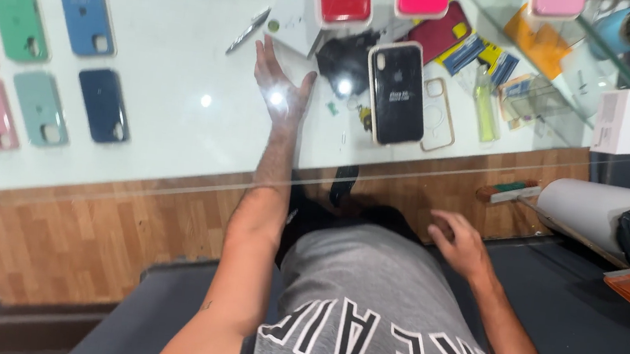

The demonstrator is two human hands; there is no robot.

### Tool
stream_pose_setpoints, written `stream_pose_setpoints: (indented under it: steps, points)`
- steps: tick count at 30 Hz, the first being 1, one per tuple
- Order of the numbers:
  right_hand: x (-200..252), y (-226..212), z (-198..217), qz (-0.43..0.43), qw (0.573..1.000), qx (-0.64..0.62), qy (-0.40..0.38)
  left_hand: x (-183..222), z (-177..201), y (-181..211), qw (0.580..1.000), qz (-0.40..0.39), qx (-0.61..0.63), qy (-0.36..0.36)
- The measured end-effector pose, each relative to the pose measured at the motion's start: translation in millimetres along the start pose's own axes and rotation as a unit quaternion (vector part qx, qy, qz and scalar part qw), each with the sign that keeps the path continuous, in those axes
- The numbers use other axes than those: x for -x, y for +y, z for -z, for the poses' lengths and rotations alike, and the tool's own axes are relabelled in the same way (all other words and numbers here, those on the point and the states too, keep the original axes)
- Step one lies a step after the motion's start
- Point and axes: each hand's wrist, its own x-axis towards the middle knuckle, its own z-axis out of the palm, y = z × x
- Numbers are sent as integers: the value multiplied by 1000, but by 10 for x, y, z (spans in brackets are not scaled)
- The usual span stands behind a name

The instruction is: The person arranges various colored phone cases on a glass display counter, picking them up, repositioning them, and placing them in rows. They also handle small white boxes, opening one to reveal a charging adapter before placing it back on the counter.

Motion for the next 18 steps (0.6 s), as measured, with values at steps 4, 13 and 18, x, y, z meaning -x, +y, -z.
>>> stream_pose_setpoints:
  steps: [4,13,18]
  points:
    - [225,-98,-34,-91,996,2,6,-217,-229,-83,991,-88,-75,71]
    - [296,-365,-223,-126,991,-25,-30,-273,-117,-173,991,43,-118,38]
    - [51,-575,-287,-48,999,-18,-18,230,460,-85,998,18,-49,-31]
